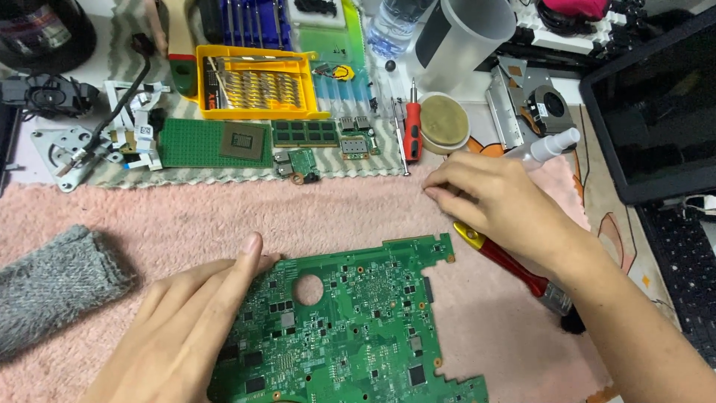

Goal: The person cleans a green laptop motherboard using a red-handled brush. They systematically brush dust off the surface, flip the board over to clean the other side, and use a spray bottle to apply liquid before continuing to brush.

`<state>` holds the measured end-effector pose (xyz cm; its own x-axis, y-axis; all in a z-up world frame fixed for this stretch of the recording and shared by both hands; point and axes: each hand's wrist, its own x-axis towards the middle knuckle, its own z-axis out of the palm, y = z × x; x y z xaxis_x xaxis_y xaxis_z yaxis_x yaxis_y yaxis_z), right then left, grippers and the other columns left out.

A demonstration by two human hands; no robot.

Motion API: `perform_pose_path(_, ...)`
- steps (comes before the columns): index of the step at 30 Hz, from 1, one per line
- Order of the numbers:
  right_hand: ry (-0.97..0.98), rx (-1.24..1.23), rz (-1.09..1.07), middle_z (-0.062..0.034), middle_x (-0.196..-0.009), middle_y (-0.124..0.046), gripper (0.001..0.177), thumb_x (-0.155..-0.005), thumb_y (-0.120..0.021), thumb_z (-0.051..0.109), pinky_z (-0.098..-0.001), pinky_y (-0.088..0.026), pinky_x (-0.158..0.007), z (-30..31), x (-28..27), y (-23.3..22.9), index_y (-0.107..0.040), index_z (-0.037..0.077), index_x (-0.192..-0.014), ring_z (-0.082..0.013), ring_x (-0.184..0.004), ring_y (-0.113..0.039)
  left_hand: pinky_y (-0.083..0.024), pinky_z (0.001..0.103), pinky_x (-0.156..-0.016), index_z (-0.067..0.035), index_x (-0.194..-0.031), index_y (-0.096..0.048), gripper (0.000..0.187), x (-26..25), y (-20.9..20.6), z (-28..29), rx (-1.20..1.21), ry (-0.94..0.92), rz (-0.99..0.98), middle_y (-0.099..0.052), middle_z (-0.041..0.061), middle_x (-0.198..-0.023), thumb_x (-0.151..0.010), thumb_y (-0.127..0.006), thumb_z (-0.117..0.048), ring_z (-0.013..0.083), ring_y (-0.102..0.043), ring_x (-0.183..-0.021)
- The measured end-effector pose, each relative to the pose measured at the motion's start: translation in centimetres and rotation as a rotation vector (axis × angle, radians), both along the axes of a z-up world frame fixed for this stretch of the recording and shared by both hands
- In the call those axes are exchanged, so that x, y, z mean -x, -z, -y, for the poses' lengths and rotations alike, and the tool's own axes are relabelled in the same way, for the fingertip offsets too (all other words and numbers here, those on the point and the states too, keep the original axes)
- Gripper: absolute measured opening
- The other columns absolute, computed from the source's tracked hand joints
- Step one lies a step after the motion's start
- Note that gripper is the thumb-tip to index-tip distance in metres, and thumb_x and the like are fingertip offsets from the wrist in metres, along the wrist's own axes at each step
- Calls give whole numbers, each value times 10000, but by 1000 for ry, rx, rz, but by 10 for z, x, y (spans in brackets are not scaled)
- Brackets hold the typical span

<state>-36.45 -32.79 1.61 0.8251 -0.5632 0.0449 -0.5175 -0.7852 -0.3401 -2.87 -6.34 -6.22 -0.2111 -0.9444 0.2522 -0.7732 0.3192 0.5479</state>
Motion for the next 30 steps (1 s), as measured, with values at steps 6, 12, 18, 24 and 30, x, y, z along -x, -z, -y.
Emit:
perform_pose_path(6,-149,73,-58,-76,-1112,-752,149,-1108,-743,139,-389,-623,-871,-1,-3,-2,-788,16,-1179,-245,-980,-761,-415,456,-1088,-17,-1866,-152,1406,-2,4,1,11,14,33,-541,55,-1791,-874,-306,-1001,289,-538,-1533)
perform_pose_path(12,-2,9,-255,-36,-974,-650,276,-1109,-775,315,-426,-585,-622,6,-7,2,-631,101,-1009,-228,-794,-678,-404,440,-1108,-43,-1875,-159,1383,0,6,1,24,7,16,-550,34,-1788,-885,-354,-989,266,-534,-1558)
perform_pose_path(18,18,119,-116,-57,-914,-747,207,-973,-872,187,-384,-539,-751,37,3,-28,-689,113,-1034,-234,-811,-738,-480,411,-1067,-95,-1828,-375,1201,16,25,2,172,-182,108,-687,-36,-1628,-961,-311,-924,231,-647,-1447)
perform_pose_path(24,158,489,-17,-64,-927,-791,114,-1115,-772,110,-425,-583,-870,119,-23,-99,-787,47,-1021,-209,-821,-740,-535,351,-868,-156,-1635,-674,1072,44,36,14,335,-486,97,-868,-54,-1291,-926,-352,-893,172,-809,-1175)
perform_pose_path(30,236,407,-141,-178,-939,-837,163,-1128,-886,107,-448,-667,-750,182,-37,-84,-858,-36,-1055,-309,-858,-797,-509,325,-927,-145,-1649,-647,1052,35,24,9,328,-438,101,-845,-68,-1363,-979,-294,-876,152,-786,-1241)
